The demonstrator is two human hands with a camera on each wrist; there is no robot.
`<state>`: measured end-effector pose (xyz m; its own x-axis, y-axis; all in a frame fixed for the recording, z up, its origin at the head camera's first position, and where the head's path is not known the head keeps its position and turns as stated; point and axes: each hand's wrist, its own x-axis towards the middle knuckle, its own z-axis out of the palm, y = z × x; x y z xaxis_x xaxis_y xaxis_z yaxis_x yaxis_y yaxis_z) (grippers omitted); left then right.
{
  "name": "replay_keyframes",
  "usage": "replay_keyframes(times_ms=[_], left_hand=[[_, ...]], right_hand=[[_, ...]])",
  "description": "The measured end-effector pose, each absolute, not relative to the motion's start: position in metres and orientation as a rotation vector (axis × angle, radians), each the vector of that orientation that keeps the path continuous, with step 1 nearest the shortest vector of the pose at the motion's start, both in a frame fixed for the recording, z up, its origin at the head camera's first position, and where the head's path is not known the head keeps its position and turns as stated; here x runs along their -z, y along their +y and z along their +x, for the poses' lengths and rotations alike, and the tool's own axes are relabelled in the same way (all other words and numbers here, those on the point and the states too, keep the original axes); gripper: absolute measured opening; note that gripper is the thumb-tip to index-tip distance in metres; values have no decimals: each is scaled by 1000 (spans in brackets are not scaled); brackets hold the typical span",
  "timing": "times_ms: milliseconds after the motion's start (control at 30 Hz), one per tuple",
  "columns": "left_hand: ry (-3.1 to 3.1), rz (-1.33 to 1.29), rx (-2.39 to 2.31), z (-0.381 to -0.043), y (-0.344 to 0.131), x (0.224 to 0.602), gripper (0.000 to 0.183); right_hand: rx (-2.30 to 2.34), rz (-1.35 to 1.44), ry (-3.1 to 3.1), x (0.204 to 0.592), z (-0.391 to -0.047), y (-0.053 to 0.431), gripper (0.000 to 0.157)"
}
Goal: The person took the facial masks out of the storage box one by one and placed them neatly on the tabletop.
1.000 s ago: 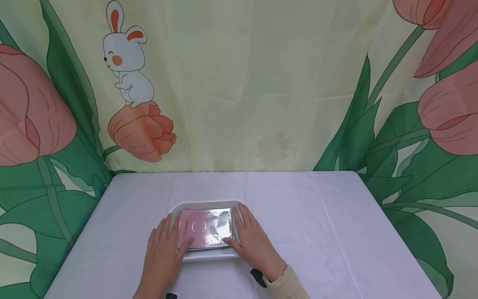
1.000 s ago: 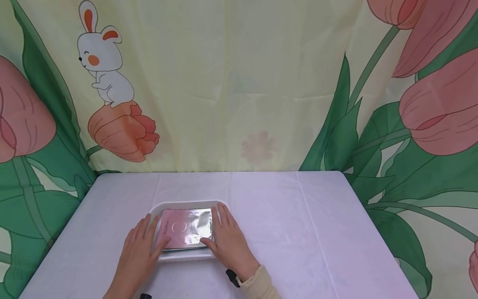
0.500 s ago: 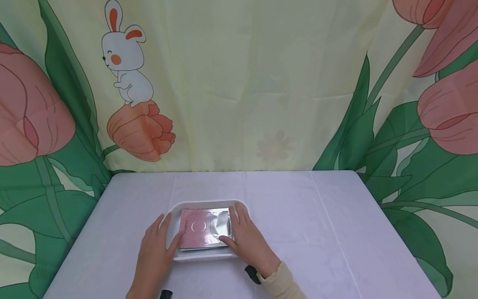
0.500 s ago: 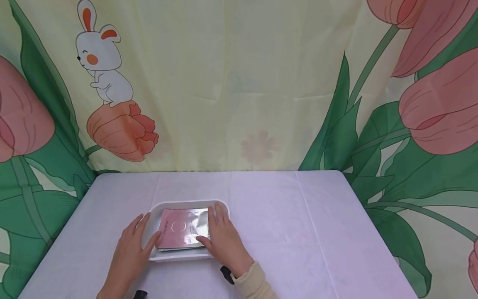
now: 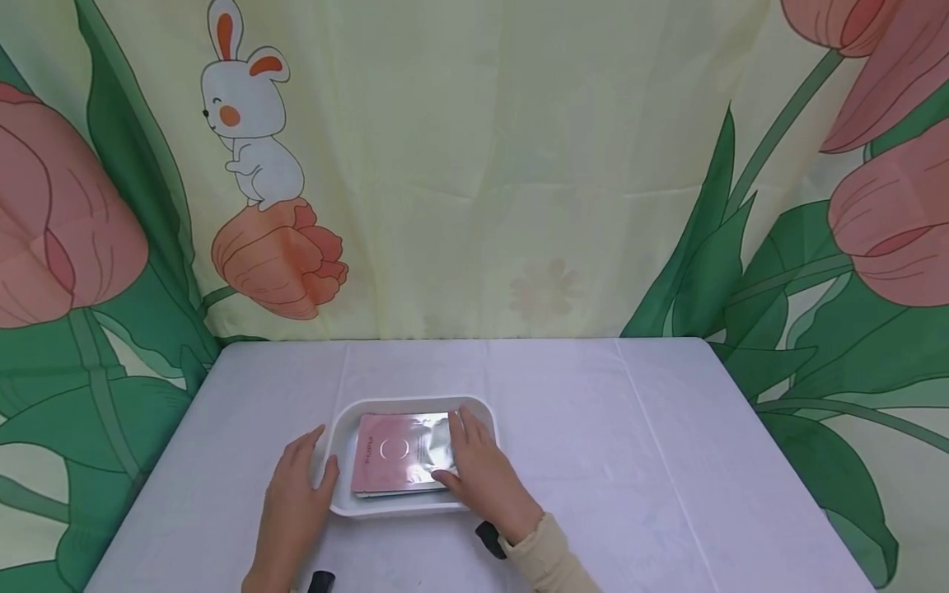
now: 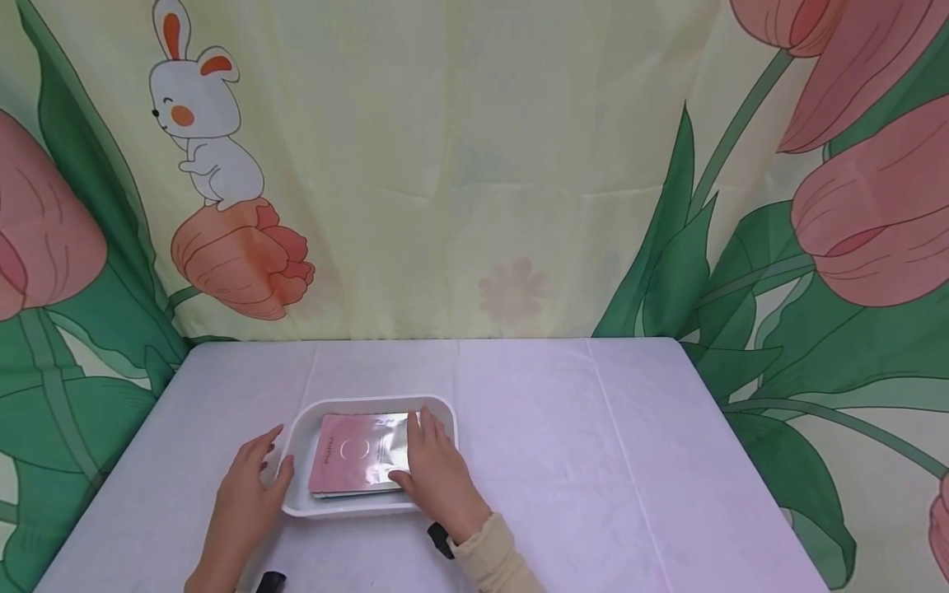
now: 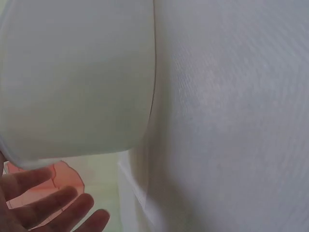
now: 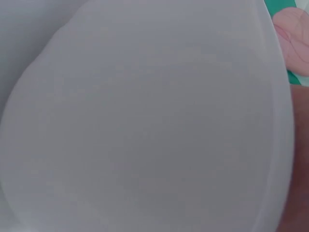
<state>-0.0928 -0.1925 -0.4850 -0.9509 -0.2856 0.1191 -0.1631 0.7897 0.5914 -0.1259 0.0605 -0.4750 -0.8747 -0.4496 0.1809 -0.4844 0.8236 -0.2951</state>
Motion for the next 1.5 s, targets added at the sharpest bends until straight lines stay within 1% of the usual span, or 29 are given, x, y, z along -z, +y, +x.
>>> replay_keyframes(times_ms=[233,433,667,767,1067,1367,1500], left_hand=[[-2706,377,1109,-98,-201,491,50],[-2720,419,1277,-102,-207,494,50],[-2725,431,1600,-104,-221,495,52],[-2722,432,1685,-103,-225,493,53],[-2740,451,1730,-102,-225,491,57],[-2746,452,1774,-102,-226,490,60],[-2731,466,1803,-101,-228,492,60]], right_hand=[[-480,704,-2935,474,-128,54,82],[-401,695,-2955,473,-127,49,79],[-390,659,-3013,469,-128,46,89],[-406,646,-3010,470,-128,45,90],[-445,615,-2925,476,-129,41,93],[-521,498,-2941,475,-132,34,84],[-584,450,-2950,475,-133,32,84]])
